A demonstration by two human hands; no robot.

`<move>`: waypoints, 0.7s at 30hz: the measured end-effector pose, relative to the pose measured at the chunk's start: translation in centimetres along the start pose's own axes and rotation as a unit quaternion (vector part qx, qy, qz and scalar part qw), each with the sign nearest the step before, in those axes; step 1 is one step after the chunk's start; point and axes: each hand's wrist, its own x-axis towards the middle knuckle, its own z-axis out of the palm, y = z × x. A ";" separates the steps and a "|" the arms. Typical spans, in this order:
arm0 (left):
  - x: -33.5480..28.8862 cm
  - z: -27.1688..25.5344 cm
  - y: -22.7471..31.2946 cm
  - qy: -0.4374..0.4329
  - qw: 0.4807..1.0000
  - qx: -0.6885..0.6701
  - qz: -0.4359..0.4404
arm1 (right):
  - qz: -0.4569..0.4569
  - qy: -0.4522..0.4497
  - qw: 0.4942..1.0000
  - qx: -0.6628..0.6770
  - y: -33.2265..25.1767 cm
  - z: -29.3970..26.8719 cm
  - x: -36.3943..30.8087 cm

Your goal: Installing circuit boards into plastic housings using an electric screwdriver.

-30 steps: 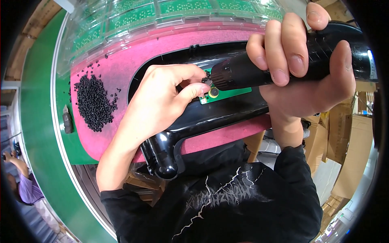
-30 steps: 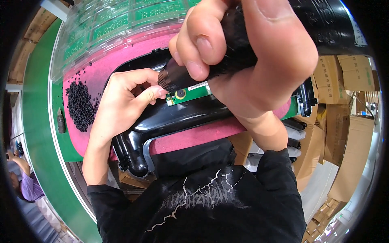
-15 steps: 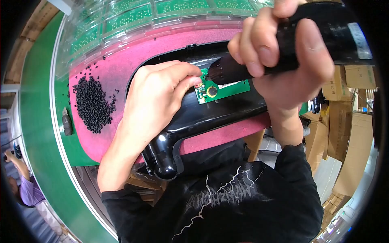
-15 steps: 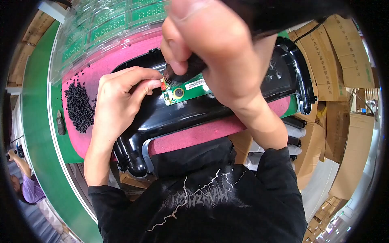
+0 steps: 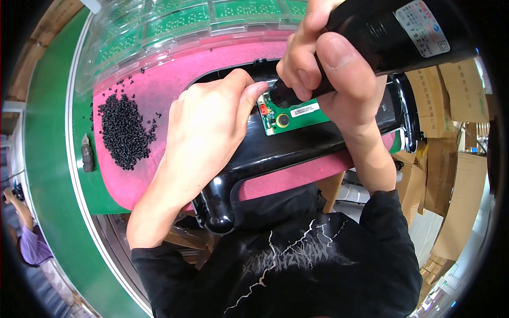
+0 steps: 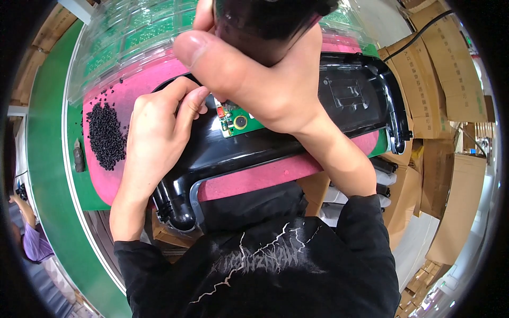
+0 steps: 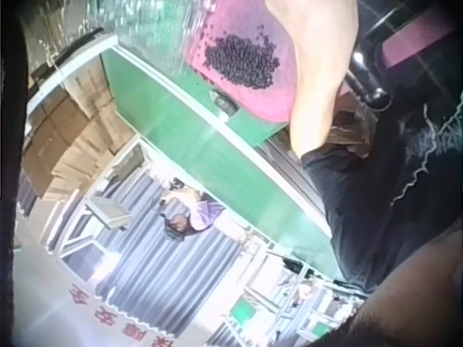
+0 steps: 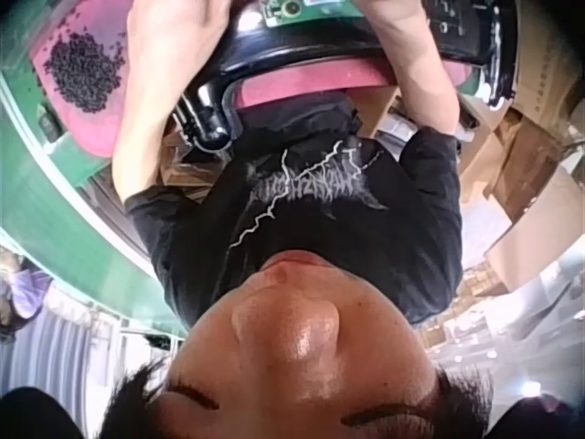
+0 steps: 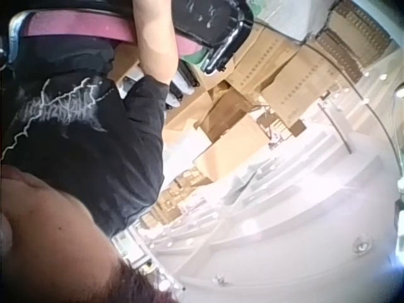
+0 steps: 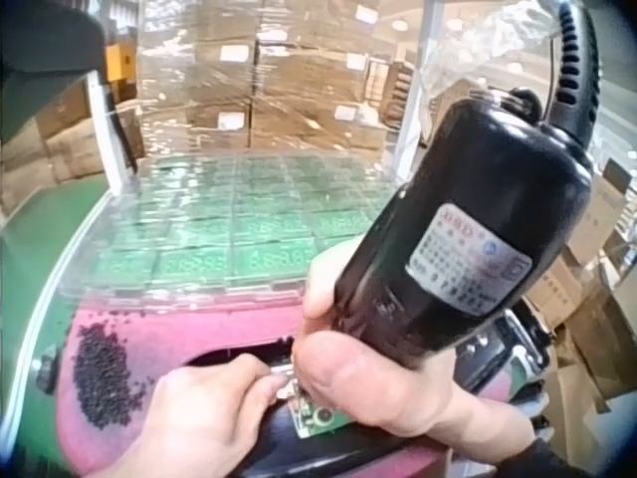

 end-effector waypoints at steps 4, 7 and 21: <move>0.2 0.2 -0.4 0.029 0.998 0.017 0.050 | -0.150 -0.112 0.982 -0.036 1.8 -1.0 1.1; -0.1 -0.2 -0.3 0.019 0.998 0.032 0.058 | -0.057 -0.109 0.992 0.025 0.5 -0.2 1.2; 0.0 0.2 -1.2 -0.081 0.995 0.009 0.056 | -0.248 -0.191 0.940 0.137 2.3 -2.0 1.7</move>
